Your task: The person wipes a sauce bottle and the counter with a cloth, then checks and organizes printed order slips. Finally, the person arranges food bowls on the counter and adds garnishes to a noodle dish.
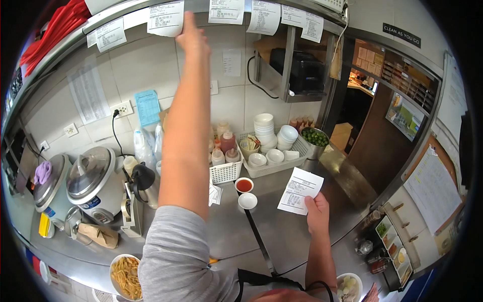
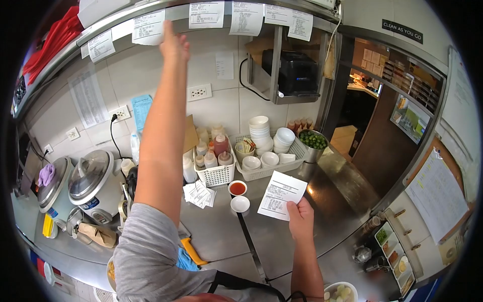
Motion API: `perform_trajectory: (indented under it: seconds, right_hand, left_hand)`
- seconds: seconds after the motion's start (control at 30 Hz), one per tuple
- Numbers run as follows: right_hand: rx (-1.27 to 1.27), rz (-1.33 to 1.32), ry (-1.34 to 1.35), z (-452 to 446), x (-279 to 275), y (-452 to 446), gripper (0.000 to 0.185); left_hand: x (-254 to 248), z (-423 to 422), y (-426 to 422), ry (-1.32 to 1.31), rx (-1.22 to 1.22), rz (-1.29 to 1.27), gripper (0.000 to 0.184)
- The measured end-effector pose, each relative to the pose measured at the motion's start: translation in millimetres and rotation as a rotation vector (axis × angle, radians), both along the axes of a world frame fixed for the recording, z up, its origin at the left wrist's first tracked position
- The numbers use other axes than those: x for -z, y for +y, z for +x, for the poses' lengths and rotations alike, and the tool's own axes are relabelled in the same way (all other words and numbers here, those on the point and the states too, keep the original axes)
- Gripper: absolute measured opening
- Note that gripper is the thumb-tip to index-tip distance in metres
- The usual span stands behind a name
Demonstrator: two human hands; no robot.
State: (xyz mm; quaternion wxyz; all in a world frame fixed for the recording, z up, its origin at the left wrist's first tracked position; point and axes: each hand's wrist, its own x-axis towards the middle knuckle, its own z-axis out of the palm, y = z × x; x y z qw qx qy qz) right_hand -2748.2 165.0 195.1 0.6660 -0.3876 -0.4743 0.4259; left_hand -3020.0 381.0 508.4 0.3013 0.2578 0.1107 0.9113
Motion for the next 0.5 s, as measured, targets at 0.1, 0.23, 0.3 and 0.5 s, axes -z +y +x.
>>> perform_trajectory:
  seconds: [0.1,0.23,0.3,0.5]
  right_hand:
    - [-0.007,-0.003,0.011,0,3,0,0.022]
    - [-0.045,-0.023,0.013,-7,4,2,0.022]
    - [-0.063,-0.034,-0.001,-11,4,3,0.022]
    - [-0.066,-0.010,-0.021,-10,6,0,0.023]
  left_hand:
    - [-6,-31,-1,0.101,0.022,0.009,0.023]
    - [-3,-23,-5,0.239,0.108,-0.057,0.008]
    - [-2,-11,-7,0.255,0.184,-0.090,0.008]
    - [-10,0,-2,0.283,0.286,-0.107,0.016]
